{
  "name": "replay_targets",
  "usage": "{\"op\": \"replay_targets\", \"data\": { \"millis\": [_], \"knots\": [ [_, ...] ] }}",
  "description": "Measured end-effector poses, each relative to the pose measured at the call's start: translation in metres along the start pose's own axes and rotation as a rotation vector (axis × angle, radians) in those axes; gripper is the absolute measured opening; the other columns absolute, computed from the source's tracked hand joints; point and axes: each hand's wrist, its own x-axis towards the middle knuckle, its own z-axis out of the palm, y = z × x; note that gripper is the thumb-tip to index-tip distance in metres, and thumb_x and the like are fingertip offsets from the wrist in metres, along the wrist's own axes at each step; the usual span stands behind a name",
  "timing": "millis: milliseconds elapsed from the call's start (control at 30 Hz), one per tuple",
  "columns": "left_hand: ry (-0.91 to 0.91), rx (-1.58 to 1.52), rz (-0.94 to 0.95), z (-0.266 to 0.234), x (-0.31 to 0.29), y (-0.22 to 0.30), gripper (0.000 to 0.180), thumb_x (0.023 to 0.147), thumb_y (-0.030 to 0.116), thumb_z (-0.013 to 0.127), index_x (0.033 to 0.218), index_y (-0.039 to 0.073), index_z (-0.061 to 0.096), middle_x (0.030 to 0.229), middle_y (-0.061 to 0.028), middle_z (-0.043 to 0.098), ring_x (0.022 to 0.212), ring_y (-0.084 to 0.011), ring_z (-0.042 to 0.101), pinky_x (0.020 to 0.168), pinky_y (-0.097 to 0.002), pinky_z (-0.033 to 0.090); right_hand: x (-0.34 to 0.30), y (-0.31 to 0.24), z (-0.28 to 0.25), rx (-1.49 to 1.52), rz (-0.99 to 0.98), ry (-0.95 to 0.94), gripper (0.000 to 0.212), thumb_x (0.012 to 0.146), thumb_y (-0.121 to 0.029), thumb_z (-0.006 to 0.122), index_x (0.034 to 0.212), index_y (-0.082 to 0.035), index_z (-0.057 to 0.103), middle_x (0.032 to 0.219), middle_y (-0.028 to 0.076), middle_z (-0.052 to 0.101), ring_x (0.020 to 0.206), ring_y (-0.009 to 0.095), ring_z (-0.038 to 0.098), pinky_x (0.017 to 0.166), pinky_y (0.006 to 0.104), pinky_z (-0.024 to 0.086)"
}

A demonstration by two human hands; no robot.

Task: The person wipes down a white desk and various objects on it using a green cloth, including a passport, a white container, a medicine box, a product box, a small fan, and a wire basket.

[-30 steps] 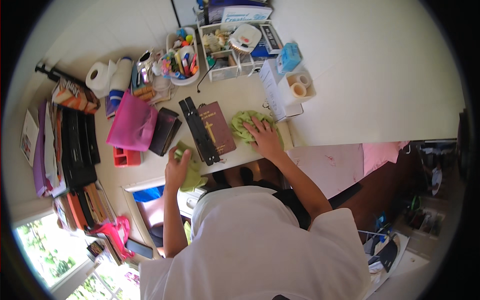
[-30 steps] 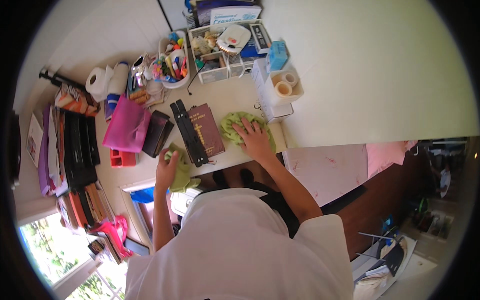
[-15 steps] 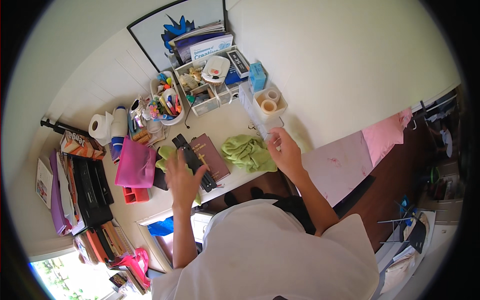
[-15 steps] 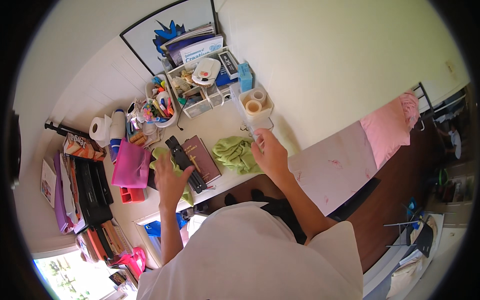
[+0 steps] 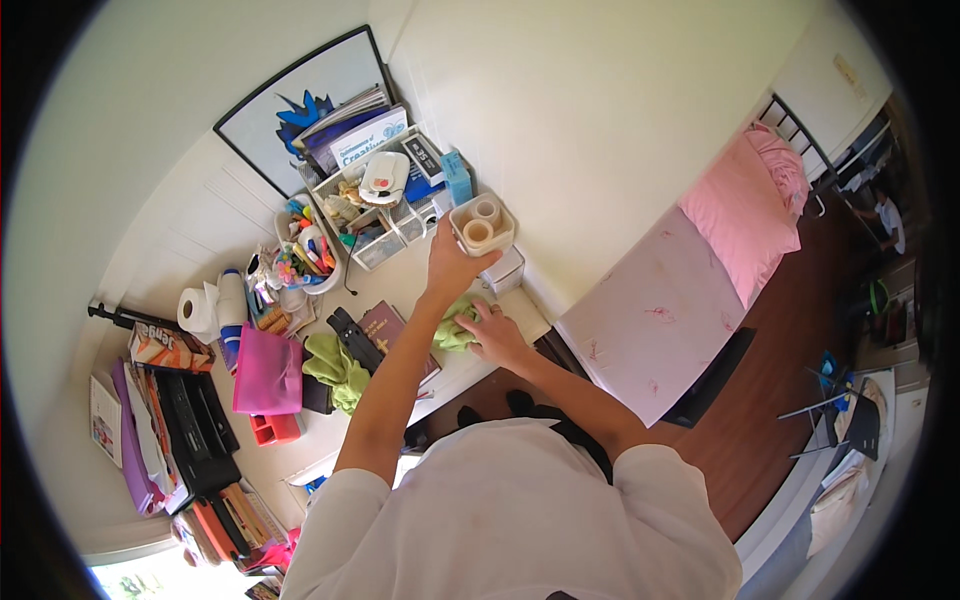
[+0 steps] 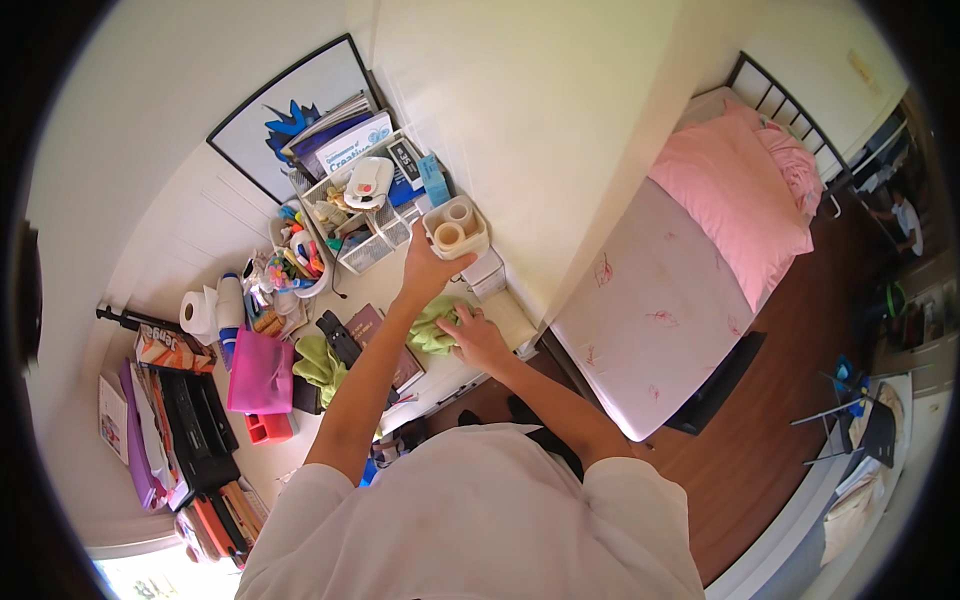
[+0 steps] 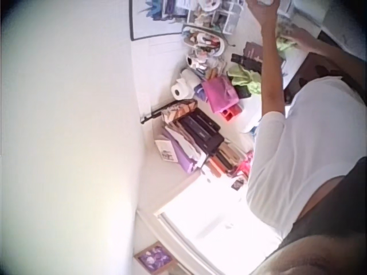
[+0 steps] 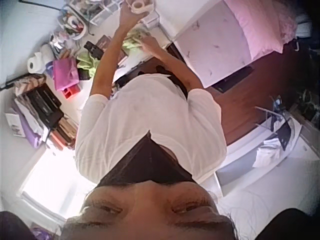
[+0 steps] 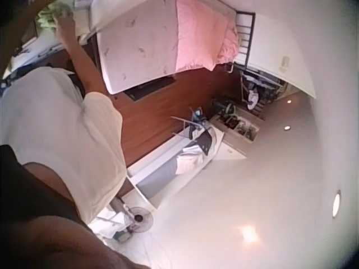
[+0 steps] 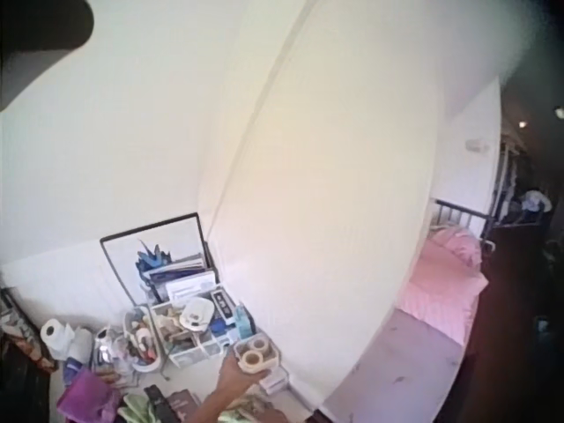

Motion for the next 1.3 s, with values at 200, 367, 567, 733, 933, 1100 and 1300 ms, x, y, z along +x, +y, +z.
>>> {"op": "replay_targets", "data": {
  "millis": [200,367,567,733,933,1100,1300],
  "knots": [
    [-0.044,-0.235,0.052,-0.036,-0.017,0.02,0.083,0.059,0.02,0.083,0.124,0.0,0.037,0.111,-0.0117,0.056,0.101,-0.0202,0.056,0.086,-0.0322,0.046,-0.021,0.026,-0.004,1.032,0.222,0.062,0.045,0.073,-0.01,0.061,0.117,-0.012,0.052,0.111,0.012,0.057,0.092,0.022,0.061,0.069,0.0387,0.053],
    [-0.097,-0.413,0.059,-0.095,-0.041,0.07,0.077,0.06,0.012,0.082,0.123,0.002,0.041,0.115,-0.0077,0.055,0.105,-0.0166,0.054,0.09,-0.0314,0.044,-0.057,0.003,-0.104,2.044,0.54,0.054,0.036,0.081,-0.014,0.054,0.115,-0.006,0.052,0.098,0.009,0.062,0.085,0.019,0.063,0.061,0.0337,0.054],
    [-0.168,-0.303,0.079,-0.123,-0.058,0.091,0.086,0.054,0.015,0.085,0.126,0.003,0.04,0.116,-0.0066,0.054,0.106,-0.0167,0.053,0.092,-0.0323,0.043,0.001,-0.064,-0.146,1.48,0.004,0.442,0.073,0.076,-0.015,0.072,0.133,-0.002,0.029,0.124,0.01,0.047,0.112,0.019,0.049,0.093,0.0318,0.042],
    [-0.093,-0.432,-0.033,-0.138,-0.075,0.101,0.089,0.052,0.014,0.087,0.128,0.002,0.04,0.116,-0.0071,0.055,0.105,-0.0171,0.054,0.092,-0.0323,0.043,0.032,-0.085,-0.161,1.582,-0.279,0.493,0.065,0.078,-0.024,0.072,0.129,0.0,0.037,0.119,0.009,0.052,0.108,0.016,0.05,0.091,0.0289,0.042],
    [-0.034,-0.507,-0.028,-0.157,-0.093,0.09,0.093,0.048,0.017,0.088,0.128,0.002,0.042,0.116,-0.0074,0.057,0.105,-0.018,0.055,0.091,-0.0341,0.046,0.022,-0.084,-0.168,2.055,0.093,0.163,0.043,0.09,-0.03,0.057,0.119,0.001,0.05,0.108,0.006,0.059,0.094,0.012,0.056,0.083,0.0276,0.046],
    [0.036,-0.387,-0.03,-0.164,-0.099,0.112,0.093,0.047,0.02,0.089,0.126,0.002,0.043,0.112,-0.0074,0.059,0.102,-0.0178,0.056,0.09,-0.0332,0.045,-0.007,-0.117,-0.176,1.227,-0.313,0.705,0.028,0.086,-0.018,0.061,0.104,0.002,0.057,0.098,0.01,0.057,0.097,0.02,0.053,0.084,0.0326,0.042],
    [0.032,-0.422,-0.026,-0.162,-0.104,0.115,0.09,0.048,0.021,0.089,0.123,0.001,0.045,0.112,-0.0085,0.058,0.101,-0.018,0.057,0.089,-0.0326,0.046,0.022,-0.116,-0.188,1.148,-0.132,0.711,0.021,0.074,-0.014,0.071,0.089,-0.001,0.062,0.084,0.012,0.06,0.073,0.026,0.058,0.065,0.0321,0.046]
  ]
}}
